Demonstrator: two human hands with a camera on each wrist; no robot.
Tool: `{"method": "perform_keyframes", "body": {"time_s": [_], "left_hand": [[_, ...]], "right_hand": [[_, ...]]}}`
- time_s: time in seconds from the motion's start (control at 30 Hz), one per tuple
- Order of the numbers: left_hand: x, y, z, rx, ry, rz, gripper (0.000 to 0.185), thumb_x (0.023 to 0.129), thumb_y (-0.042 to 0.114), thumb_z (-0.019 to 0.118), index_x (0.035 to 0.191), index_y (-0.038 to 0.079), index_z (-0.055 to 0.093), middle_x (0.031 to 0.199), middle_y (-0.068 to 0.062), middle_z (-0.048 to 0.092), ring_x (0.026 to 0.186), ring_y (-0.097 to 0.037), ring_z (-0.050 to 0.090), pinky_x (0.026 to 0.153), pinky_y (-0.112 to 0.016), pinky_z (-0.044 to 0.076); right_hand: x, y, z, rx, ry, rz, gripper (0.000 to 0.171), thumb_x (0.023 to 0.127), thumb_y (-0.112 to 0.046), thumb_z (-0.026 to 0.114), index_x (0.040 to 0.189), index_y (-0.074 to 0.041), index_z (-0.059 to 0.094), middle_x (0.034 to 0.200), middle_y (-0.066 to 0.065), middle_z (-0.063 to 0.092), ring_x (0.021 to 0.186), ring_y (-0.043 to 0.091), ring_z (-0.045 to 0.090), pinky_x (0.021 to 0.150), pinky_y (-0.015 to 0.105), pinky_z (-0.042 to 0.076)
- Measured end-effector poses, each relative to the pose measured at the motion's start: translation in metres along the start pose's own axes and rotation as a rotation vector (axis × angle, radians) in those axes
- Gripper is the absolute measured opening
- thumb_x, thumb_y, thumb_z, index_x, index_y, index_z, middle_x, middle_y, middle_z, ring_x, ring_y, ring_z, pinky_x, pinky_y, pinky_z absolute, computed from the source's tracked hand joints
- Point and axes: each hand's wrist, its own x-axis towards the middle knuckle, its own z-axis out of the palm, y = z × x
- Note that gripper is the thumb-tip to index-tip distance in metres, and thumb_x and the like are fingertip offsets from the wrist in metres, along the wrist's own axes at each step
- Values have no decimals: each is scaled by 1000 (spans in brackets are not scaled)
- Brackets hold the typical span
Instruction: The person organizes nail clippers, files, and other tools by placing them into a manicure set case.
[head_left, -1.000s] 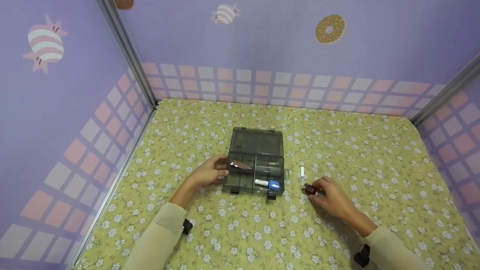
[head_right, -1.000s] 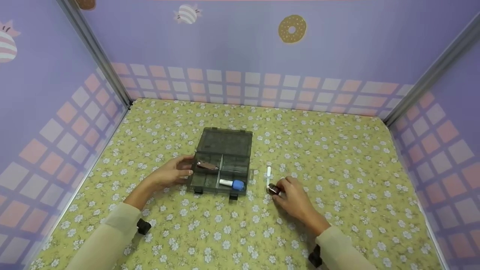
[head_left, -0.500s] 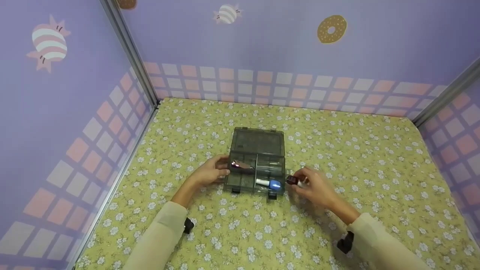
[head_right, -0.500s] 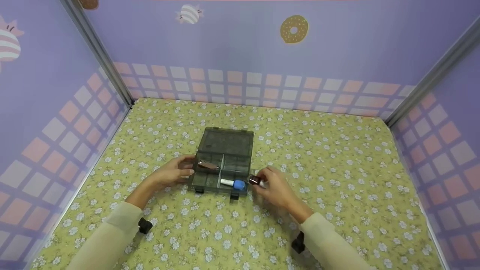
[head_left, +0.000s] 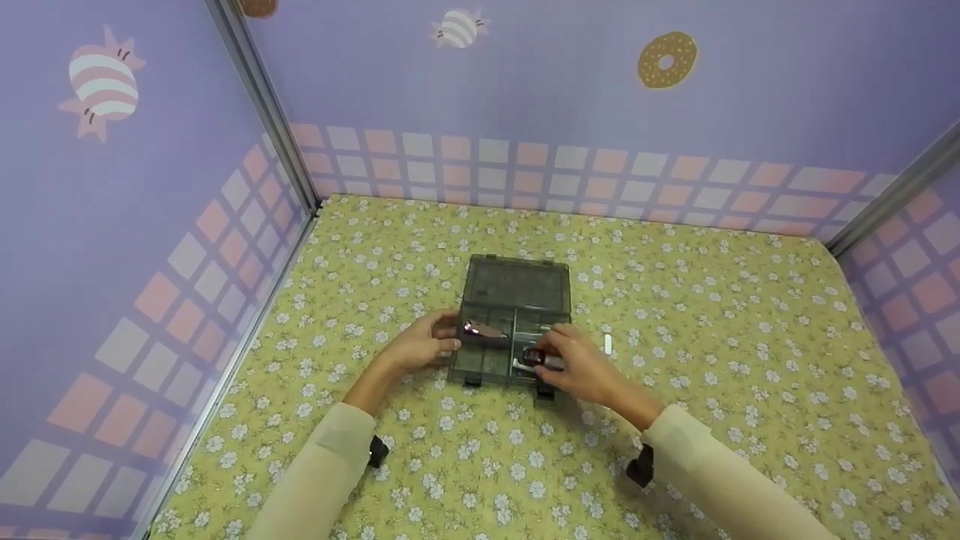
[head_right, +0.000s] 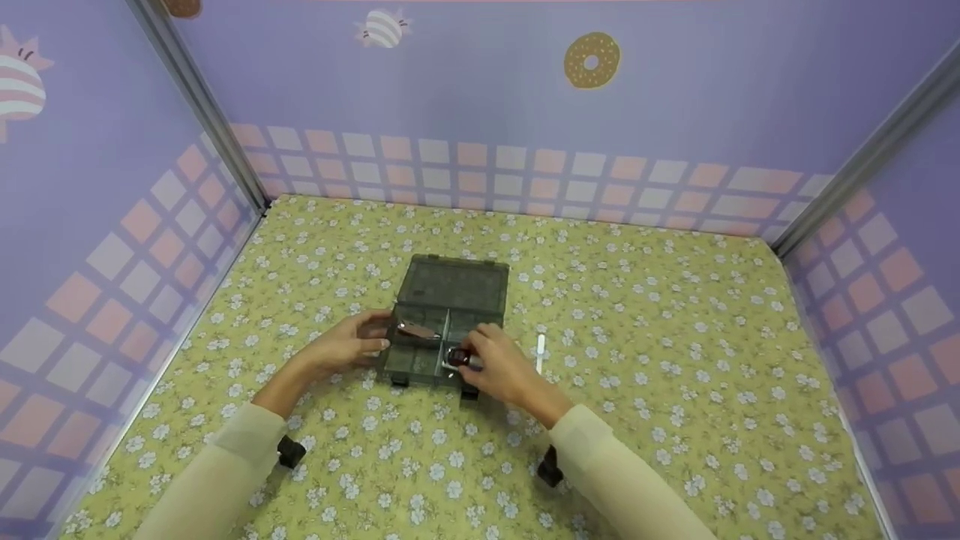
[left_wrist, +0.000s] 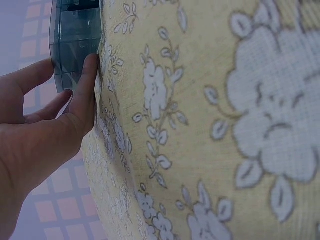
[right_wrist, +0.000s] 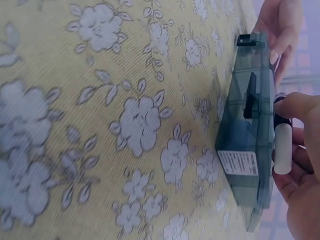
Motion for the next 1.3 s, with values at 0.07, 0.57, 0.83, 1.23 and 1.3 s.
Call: {"method": "perform_keyframes", "body": {"time_s": [0.07,0.57,0.83,1.23,1.3], "left_hand": [[0,0,0,4,3,-1,68,106,0,60,166,2,29,160,-25,44,144,-39,49,107,-54,51],[-1,0,1,-32,-10,7,64,107,-2,58,165,1,31,161,-24,43,145,-40,47,108,-58,49],[-1,0,1,-25,-4,-2,65,107,-1,58,165,3,31,160,-24,44,144,-40,48,106,-57,51],[-1,0,0,-22,-21,15,66,106,-2,58,165,1,30,159,-24,45,142,-39,50,106,-55,51],[0,1,0,-16,-29,18,66,106,-2,58,165,1,29,160,-25,44,143,-40,49,107,-55,50]], "right_hand": [[2,0,2,-8,-16,-2,21,97,-22,81,111,-10,72,104,3,61,93,20,61,80,42,56],[-14,40,-35,85,97,155,27,97,-13,80,119,1,72,113,11,67,104,31,67,91,51,56],[-42,89,-37,138,141,333,24,99,-13,78,115,4,72,107,15,66,97,31,65,85,51,56],[-42,94,-25,109,92,399,19,97,-16,80,106,-1,73,99,10,66,84,22,63,75,42,54],[-39,92,-25,129,61,388,13,98,-11,78,105,-1,73,96,9,68,81,21,65,73,40,55]]}}
